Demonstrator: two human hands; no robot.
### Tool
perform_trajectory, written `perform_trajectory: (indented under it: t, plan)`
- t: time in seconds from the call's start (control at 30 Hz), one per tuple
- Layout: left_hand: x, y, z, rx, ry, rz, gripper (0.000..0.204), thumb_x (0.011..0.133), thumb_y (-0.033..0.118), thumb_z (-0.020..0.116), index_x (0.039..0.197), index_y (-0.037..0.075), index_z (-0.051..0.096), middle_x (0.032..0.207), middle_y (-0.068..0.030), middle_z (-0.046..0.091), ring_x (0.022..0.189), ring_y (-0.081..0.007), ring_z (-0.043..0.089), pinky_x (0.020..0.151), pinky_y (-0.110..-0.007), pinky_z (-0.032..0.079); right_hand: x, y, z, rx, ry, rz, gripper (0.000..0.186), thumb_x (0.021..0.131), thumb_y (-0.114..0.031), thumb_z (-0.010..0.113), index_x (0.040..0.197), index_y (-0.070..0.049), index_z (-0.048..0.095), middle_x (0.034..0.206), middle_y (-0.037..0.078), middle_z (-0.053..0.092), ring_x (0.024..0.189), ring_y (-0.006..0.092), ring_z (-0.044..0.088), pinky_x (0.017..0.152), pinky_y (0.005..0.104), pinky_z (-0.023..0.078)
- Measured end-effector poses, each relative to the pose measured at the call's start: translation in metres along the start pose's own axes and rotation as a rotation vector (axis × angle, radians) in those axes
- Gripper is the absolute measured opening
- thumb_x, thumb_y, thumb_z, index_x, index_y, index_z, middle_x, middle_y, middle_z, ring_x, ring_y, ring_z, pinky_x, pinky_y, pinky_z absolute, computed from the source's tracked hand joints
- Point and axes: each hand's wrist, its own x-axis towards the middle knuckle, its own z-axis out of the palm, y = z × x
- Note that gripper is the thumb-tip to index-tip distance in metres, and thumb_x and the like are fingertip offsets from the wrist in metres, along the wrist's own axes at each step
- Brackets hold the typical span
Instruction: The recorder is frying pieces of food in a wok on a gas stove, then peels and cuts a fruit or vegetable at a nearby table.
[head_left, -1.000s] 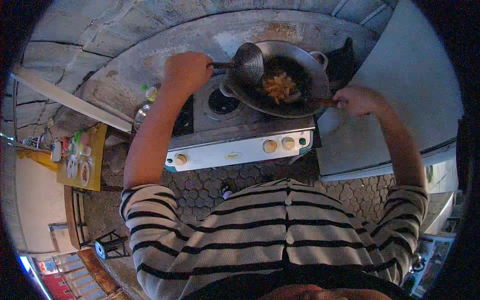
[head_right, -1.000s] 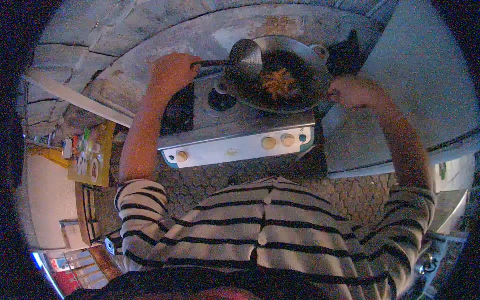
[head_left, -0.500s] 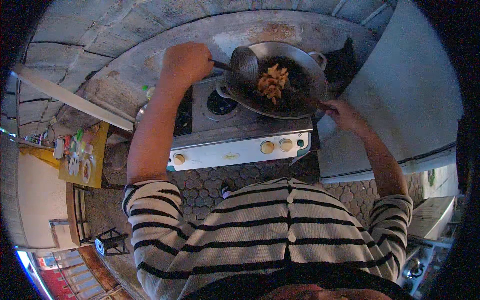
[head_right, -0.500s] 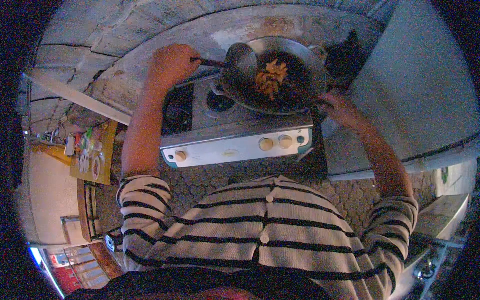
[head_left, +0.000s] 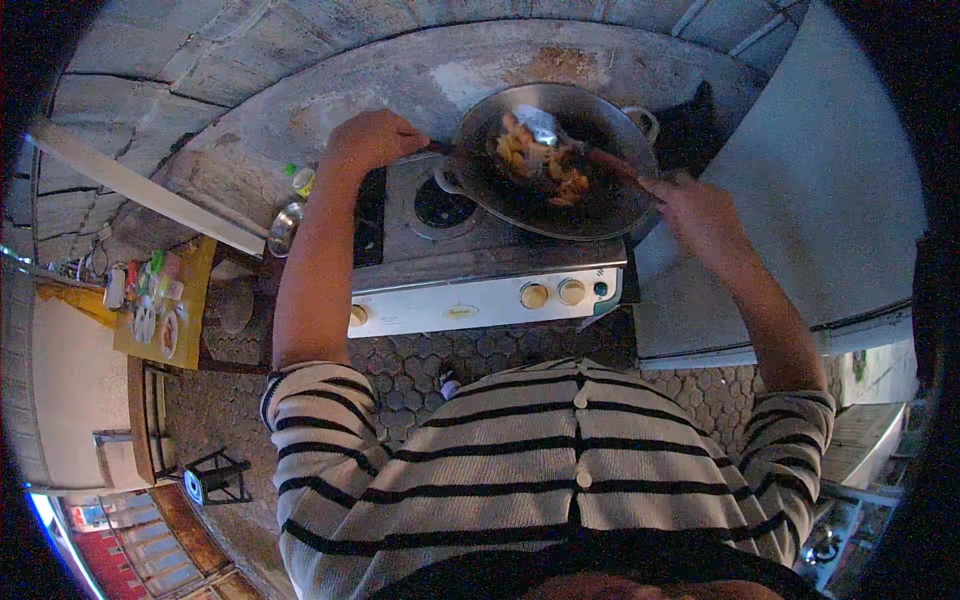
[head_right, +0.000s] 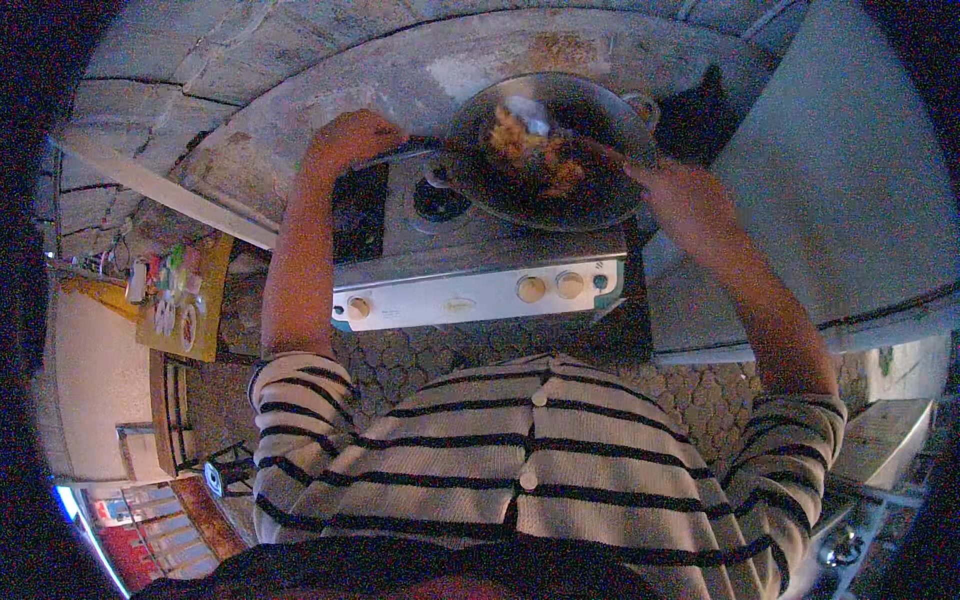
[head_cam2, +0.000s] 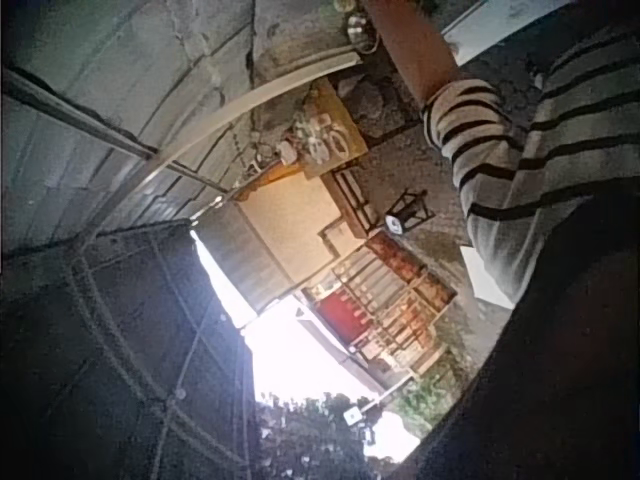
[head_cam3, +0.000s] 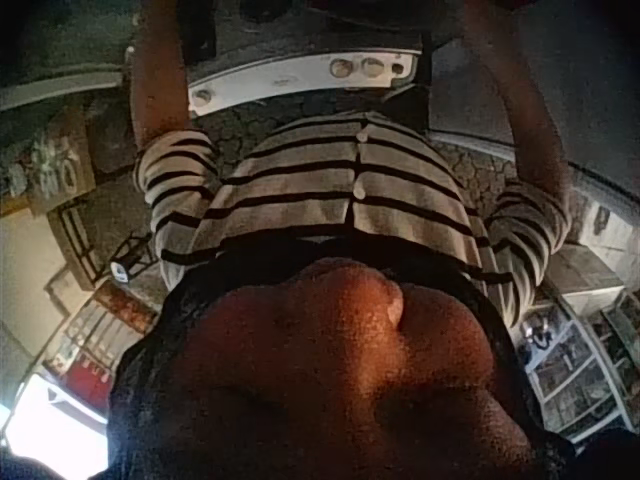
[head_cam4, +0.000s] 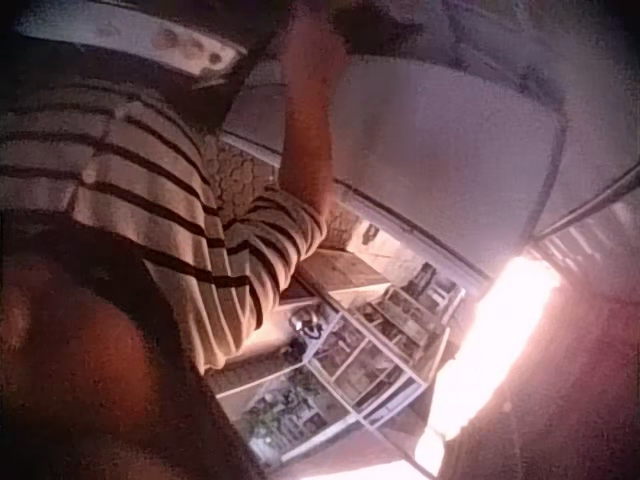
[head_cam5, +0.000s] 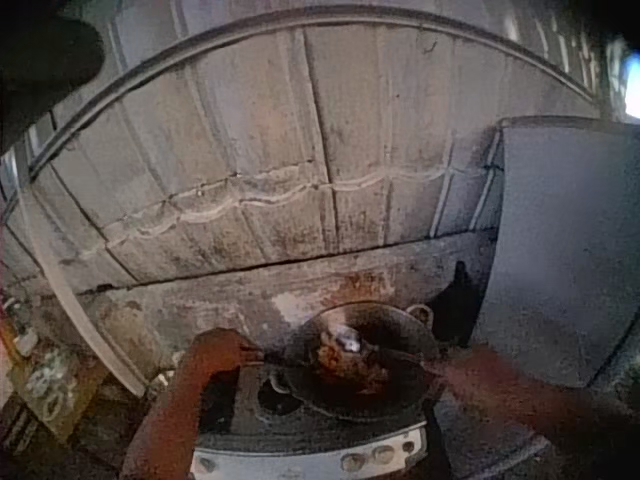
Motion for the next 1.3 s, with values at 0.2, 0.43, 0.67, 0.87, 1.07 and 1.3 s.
perform_trajectory:
  t: [0.2, 0.43, 0.67, 0.87, 1.07, 1.3]
  plan:
    - [-0.016, -0.004, 0.0, -0.098, 0.082, -0.066, 0.041, 0.078, 0.052, 0.057, 0.093, 0.016, 0.069, 0.092, -0.011, 0.066, 0.088, -0.0316, 0.062, 0.079, -0.042, 0.048, 0.01, 0.018, -0.03, -0.301, 0.025, 0.012, 0.037, 0.076, -0.011, 0.058, 0.113, -0.015, 0.058, 0.081, 0.016, 0.063, 0.076, 0.0307, 0.063, 0.066, 0.0412, 0.051]
    - [-0.017, 0.008, -0.026, 0.072, 0.118, -0.1, 0.03, 0.074, 0.046, 0.063, 0.091, 0.022, 0.07, 0.092, -0.0063, 0.067, 0.087, -0.0279, 0.063, 0.077, -0.042, 0.05, 0.035, 0.032, -0.04, -0.346, -0.289, -0.041, 0.02, 0.074, -0.01, 0.06, 0.093, -0.006, 0.064, 0.077, 0.017, 0.063, 0.074, 0.0341, 0.062, 0.067, 0.0444, 0.049]
    - [-0.009, 0.016, -0.038, 0.139, 0.083, -0.055, 0.031, 0.073, 0.047, 0.064, 0.091, 0.023, 0.07, 0.092, -0.0057, 0.067, 0.088, -0.0277, 0.063, 0.077, -0.042, 0.05, 0.032, 0.02, -0.029, -0.07, -0.387, -0.113, 0.019, 0.078, -0.013, 0.059, 0.094, -0.003, 0.062, 0.077, 0.018, 0.063, 0.076, 0.0342, 0.062, 0.07, 0.0439, 0.048]
    - [-0.008, 0.001, -0.024, 0.096, 0.059, -0.059, 0.032, 0.073, 0.048, 0.063, 0.092, 0.023, 0.069, 0.095, -0.0046, 0.066, 0.091, -0.0265, 0.062, 0.079, -0.041, 0.049, 0.019, 0.002, -0.063, -0.065, -0.299, -0.044, 0.023, 0.078, -0.016, 0.062, 0.098, -0.005, 0.062, 0.086, 0.017, 0.063, 0.084, 0.034, 0.061, 0.074, 0.0431, 0.047]
    - [-0.01, -0.007, -0.013, 0.082, 0.071, -0.065, 0.034, 0.073, 0.05, 0.063, 0.093, 0.023, 0.068, 0.095, -0.0049, 0.066, 0.091, -0.0266, 0.062, 0.08, -0.042, 0.049, 0.015, 0.005, -0.07, -0.052, -0.067, -0.071, 0.023, 0.076, -0.014, 0.063, 0.098, -0.007, 0.063, 0.086, 0.017, 0.064, 0.083, 0.0341, 0.061, 0.074, 0.044, 0.047]
    - [-0.005, -0.014, -0.004, 0.059, 0.056, -0.095, 0.037, 0.071, 0.053, 0.063, 0.092, 0.022, 0.069, 0.098, -0.0068, 0.066, 0.092, -0.029, 0.062, 0.082, -0.043, 0.048, 0.023, 0.021, -0.019, -0.218, -0.138, 0.021, 0.021, 0.078, -0.014, 0.059, 0.098, -0.008, 0.063, 0.083, 0.017, 0.063, 0.082, 0.0339, 0.061, 0.072, 0.0448, 0.048]
